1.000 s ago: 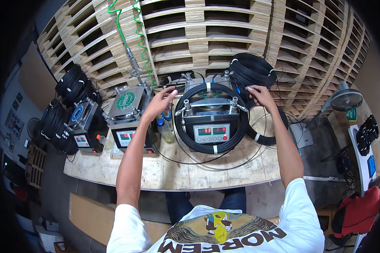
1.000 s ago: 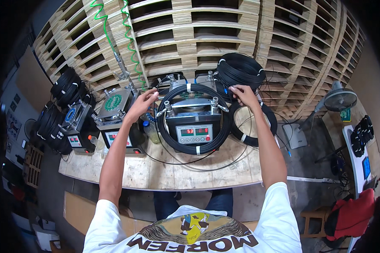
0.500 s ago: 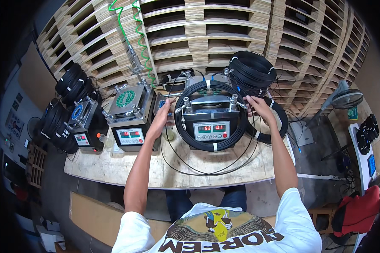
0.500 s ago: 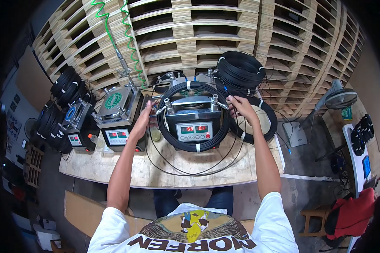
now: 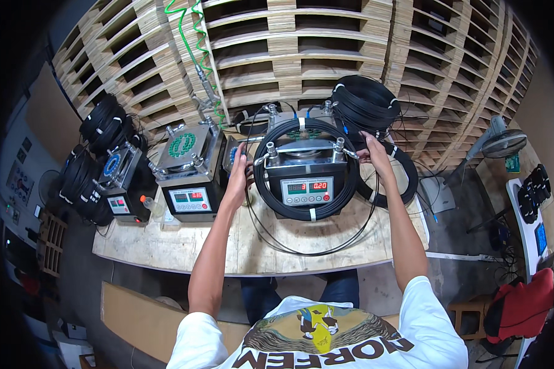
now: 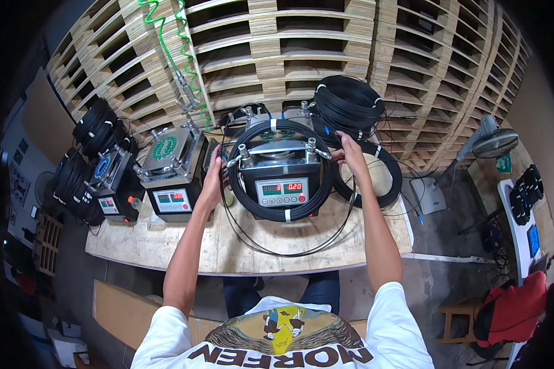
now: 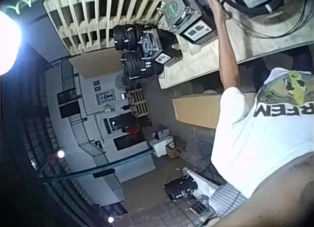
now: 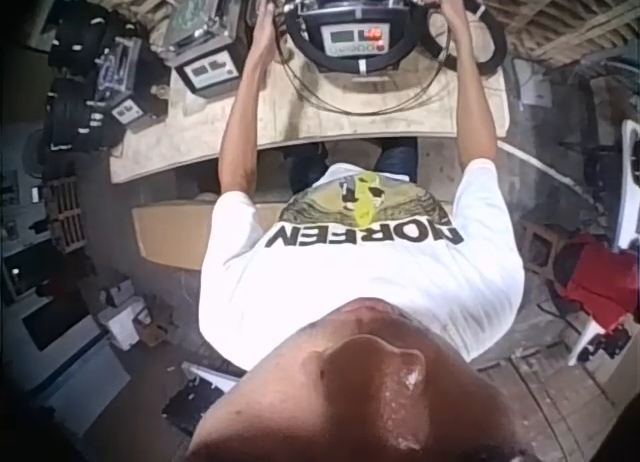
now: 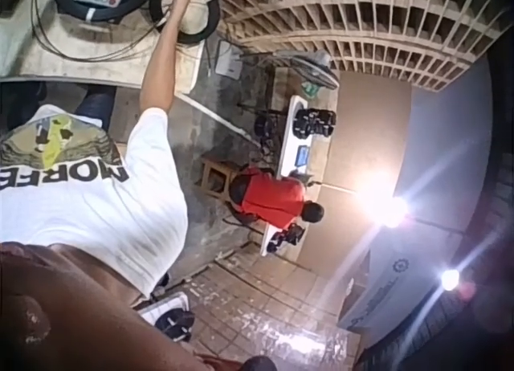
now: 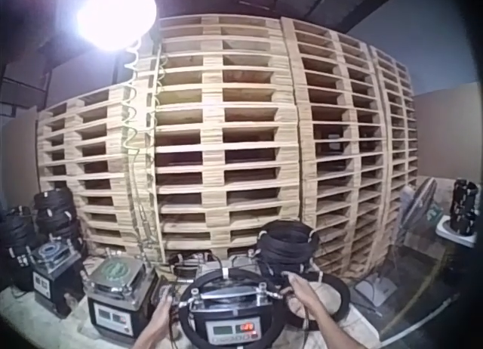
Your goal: Polishing the ends of fiber optic cables using a polishing machine.
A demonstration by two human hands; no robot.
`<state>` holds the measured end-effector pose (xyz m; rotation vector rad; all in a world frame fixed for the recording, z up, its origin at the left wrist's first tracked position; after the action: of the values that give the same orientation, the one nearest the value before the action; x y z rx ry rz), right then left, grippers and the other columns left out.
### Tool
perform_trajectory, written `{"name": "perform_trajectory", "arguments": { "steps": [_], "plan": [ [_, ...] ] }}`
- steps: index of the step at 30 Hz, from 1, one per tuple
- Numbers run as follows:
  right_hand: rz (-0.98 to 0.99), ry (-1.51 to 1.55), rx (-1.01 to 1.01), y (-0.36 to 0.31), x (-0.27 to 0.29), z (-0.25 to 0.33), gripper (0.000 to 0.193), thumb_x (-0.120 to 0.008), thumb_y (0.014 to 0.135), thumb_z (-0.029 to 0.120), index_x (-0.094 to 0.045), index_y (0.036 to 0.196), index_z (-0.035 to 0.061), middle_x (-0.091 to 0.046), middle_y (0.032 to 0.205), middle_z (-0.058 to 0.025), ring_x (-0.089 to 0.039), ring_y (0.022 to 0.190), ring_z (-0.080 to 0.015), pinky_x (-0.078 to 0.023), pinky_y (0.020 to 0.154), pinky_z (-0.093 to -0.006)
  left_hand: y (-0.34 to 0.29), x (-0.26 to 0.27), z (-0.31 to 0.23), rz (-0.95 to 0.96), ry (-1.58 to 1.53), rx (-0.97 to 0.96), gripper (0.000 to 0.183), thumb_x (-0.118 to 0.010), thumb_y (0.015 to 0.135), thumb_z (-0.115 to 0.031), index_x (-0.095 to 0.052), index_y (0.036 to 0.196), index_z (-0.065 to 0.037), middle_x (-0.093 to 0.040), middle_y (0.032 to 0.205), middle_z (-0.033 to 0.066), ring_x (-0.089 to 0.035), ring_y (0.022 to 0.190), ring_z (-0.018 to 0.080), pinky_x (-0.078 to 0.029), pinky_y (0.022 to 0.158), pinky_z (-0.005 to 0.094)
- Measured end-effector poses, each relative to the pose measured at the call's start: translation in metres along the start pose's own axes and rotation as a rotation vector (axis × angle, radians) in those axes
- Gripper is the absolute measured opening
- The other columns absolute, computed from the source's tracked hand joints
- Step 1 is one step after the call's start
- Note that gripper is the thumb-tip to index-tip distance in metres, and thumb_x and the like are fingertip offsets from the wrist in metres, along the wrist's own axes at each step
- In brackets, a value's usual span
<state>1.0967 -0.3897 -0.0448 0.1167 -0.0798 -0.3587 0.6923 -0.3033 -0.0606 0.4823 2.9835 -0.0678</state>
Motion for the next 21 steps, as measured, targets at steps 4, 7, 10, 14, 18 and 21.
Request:
{"name": "perform_trajectory", "arguments": {
  "steps": [4, 7, 10, 14, 18, 21],
  "plan": [
    [0.081, 0.047, -0.017, 0.012, 0.015, -0.002, 0.043, -0.042, 0.107, 0.034, -0.058, 0.126, -0.0002, -0.069, 0.090, -0.0085, -0.065, 0.076, -0.0127, -0.055, 0.068, -0.0239, -0.006, -0.017, -0.027, 0.004, -0.006, -0.135, 0.054, -0.030, 0.107, -0.011, -0.022, 0.159, -0.026, -0.057, 0.123, 0.0097, -0.060, 0.104, 0.0133, -0.051, 0.083, 0.0291],
    [0.079, 0.155, -0.088, 0.007, 0.001, 0.021, 0.036, -0.043, 0.105, 0.029, -0.062, 0.115, -0.0003, -0.069, 0.088, -0.0088, -0.065, 0.071, -0.0120, -0.054, 0.065, -0.0230, -0.001, -0.023, -0.051, 0.019, -0.058, -0.175, 0.063, -0.029, 0.096, -0.003, -0.025, 0.157, -0.021, -0.059, 0.129, 0.0129, -0.063, 0.101, 0.0147, -0.051, 0.080, 0.0291],
    [0.108, 0.119, -0.116, 0.019, -0.004, 0.029, 0.044, -0.048, 0.103, 0.040, -0.066, 0.107, -0.0003, -0.069, 0.084, -0.0095, -0.064, 0.066, -0.0117, -0.052, 0.062, -0.0228, 0.023, -0.014, -0.058, 0.108, -0.097, -0.146, 0.060, -0.035, 0.096, -0.011, -0.028, 0.155, -0.019, -0.061, 0.124, 0.0101, -0.063, 0.096, 0.0139, -0.048, 0.075, 0.0251],
    [0.147, -0.119, -0.140, 0.037, 0.003, 0.031, 0.066, -0.054, 0.094, 0.064, -0.073, 0.092, 0.0003, -0.067, 0.069, -0.0058, -0.063, 0.065, -0.0112, -0.050, 0.061, -0.0247, 0.031, -0.024, -0.071, 0.066, 0.107, 0.058, 0.059, -0.047, 0.101, -0.050, -0.037, 0.149, -0.017, -0.062, 0.115, 0.0050, -0.062, 0.091, 0.0123, -0.045, 0.076, 0.0267],
    [0.158, -0.261, 0.007, 0.057, 0.001, 0.038, 0.065, -0.062, 0.092, 0.061, -0.074, 0.070, 0.0010, -0.066, 0.067, -0.0027, -0.058, 0.060, -0.0101, -0.047, 0.059, -0.0249, 0.043, -0.026, -0.081, 0.167, 0.322, 0.054, 0.071, -0.049, 0.096, -0.066, -0.044, 0.144, -0.014, -0.060, 0.118, 0.0042, -0.060, 0.093, 0.0127, -0.046, 0.080, 0.0316],
    [0.249, -0.352, -0.076, 0.067, -0.009, 0.042, 0.060, -0.061, 0.094, 0.058, -0.075, 0.085, -0.0003, -0.065, 0.070, -0.0013, -0.059, 0.063, -0.0088, -0.048, 0.059, -0.0232, 0.059, -0.029, -0.088, 0.191, 0.305, 0.081, 0.070, -0.049, 0.096, -0.065, -0.044, 0.147, -0.017, -0.059, 0.116, 0.0037, -0.060, 0.094, 0.0136, -0.048, 0.082, 0.0337]
  ]
}}
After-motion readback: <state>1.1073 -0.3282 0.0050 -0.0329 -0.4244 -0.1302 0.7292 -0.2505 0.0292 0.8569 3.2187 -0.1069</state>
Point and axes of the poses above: each hand's wrist, its own y-axis towards the middle knuckle, its own x-axis out of the back of the hand, z = x × y, the point moved 5 cm from there along y, towards the middle knuckle
